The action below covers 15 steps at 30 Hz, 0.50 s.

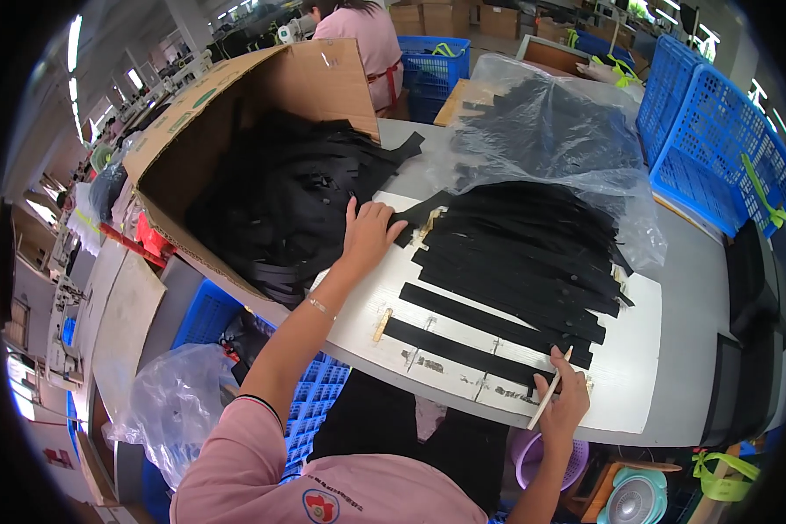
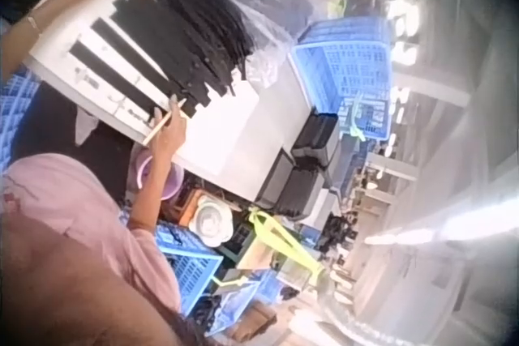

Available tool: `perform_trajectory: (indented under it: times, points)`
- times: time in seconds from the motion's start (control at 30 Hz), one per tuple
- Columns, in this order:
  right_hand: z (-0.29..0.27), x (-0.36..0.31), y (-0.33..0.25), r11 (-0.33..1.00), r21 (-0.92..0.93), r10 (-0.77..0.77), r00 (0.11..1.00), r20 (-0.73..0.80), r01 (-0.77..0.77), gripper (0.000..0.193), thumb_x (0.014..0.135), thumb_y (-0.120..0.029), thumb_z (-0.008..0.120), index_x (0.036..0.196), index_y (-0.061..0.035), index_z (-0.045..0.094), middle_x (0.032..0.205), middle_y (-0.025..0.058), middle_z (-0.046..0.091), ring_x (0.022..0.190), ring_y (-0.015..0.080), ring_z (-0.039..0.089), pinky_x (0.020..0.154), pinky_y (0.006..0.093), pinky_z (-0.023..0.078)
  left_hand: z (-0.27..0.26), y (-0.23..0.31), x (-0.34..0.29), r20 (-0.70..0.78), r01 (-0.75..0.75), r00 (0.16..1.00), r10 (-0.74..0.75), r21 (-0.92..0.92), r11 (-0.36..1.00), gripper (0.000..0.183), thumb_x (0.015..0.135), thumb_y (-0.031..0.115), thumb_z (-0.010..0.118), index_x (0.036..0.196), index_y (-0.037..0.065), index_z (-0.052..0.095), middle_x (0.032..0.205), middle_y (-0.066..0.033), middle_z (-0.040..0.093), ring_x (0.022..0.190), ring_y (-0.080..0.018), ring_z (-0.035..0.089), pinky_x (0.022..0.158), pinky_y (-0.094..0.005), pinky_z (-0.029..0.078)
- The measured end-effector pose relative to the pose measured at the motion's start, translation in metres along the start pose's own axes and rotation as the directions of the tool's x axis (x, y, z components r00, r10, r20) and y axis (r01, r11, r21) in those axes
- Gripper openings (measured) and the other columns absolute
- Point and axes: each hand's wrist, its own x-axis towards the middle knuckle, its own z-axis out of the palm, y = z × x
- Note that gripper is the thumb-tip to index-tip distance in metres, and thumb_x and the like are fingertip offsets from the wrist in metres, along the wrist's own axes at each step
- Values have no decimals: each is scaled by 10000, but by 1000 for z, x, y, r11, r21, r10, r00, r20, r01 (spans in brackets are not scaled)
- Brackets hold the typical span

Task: The worker is taking black straps, positioning them on a white alignment board, and using a marker to mark specific points or labels.

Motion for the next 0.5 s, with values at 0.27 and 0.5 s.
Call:
perform_trajectory:
  times: [0.27,0.5]
  points:
    - [2,2,-1,987,-154,-37,999,1,36,575,793,-140,842,1338,-148,658,968,95,674,787,277,585,727,392,483,-80,41,-89,60,57,997,-54,-34,998,335,928,323,708,1099,43,634,1102,-96,631,1126,-280,571,1106,-539,350]
    - [0,10,-11,947,-220,-235,972,32,236,626,806,-194,825,1355,-52,560,1504,109,565,978,351,644,831,417,523,-112,42,-122,64,41,997,-35,-94,995,388,891,315,749,1151,46,646,1167,-96,648,1170,-286,582,1107,-513,355]
